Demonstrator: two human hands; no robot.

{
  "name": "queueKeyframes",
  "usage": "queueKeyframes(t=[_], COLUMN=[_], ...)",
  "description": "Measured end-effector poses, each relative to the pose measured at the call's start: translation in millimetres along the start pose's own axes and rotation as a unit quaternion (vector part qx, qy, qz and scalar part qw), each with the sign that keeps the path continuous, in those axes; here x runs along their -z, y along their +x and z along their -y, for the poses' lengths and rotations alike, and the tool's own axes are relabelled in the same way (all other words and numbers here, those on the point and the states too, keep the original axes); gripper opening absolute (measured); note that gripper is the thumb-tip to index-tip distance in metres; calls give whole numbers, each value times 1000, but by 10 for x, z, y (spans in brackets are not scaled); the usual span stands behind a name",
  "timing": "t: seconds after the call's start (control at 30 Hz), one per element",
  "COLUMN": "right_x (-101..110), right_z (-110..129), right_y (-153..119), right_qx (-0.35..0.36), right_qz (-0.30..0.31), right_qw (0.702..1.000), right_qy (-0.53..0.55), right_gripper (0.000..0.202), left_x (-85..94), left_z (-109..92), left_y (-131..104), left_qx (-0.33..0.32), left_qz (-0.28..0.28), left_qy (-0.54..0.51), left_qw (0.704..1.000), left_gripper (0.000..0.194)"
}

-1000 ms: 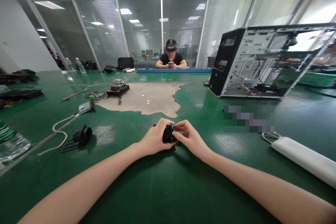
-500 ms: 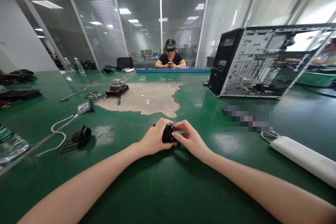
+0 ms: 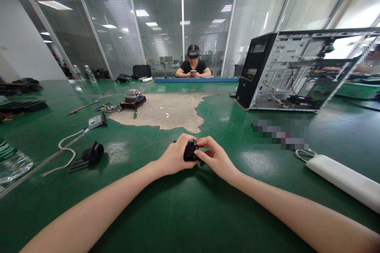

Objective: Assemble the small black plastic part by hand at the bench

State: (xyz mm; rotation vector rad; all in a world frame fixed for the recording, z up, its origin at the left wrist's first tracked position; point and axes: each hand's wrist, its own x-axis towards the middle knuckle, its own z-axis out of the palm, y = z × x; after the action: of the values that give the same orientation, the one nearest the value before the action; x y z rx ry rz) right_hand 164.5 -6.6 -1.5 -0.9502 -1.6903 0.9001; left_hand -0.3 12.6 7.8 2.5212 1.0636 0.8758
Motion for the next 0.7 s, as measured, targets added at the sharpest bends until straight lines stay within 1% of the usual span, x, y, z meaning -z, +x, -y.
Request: queueKeyframes(t=[0.1,0.2,0.3,0.4,0.47,0.53,0.7], right_x=[-5,-7,-3,-1,-2,-5,-10], right_z=[-20,-14,10,22,15,-3,-51], right_y=[16,19,7,-6,-7,0,24], right_qx=[-43,-88,-73,-24,-7,-12,-80], right_qz=[8,32,43,20,7,8,28], right_qw=[999,995,996,999,1000,1000,996], right_qy=[22,34,35,22,14,19,26], right_gripper=[18,20,18,14,12,12,20], left_x=[4,-1,-8,-8,-3,2,1], left_z=[1,7,11,10,7,6,12], left_y=[4,2,-1,-3,-3,-3,-1], left_qx=[-4,-10,-12,-12,-14,-15,-15], left_qz=[1,-1,-4,-5,-4,-1,0], left_qy=[0,1,5,7,6,8,10], left_qw=[1000,1000,1000,1000,1000,1000,1000], left_gripper=[55,56,56,55,55,55,55])
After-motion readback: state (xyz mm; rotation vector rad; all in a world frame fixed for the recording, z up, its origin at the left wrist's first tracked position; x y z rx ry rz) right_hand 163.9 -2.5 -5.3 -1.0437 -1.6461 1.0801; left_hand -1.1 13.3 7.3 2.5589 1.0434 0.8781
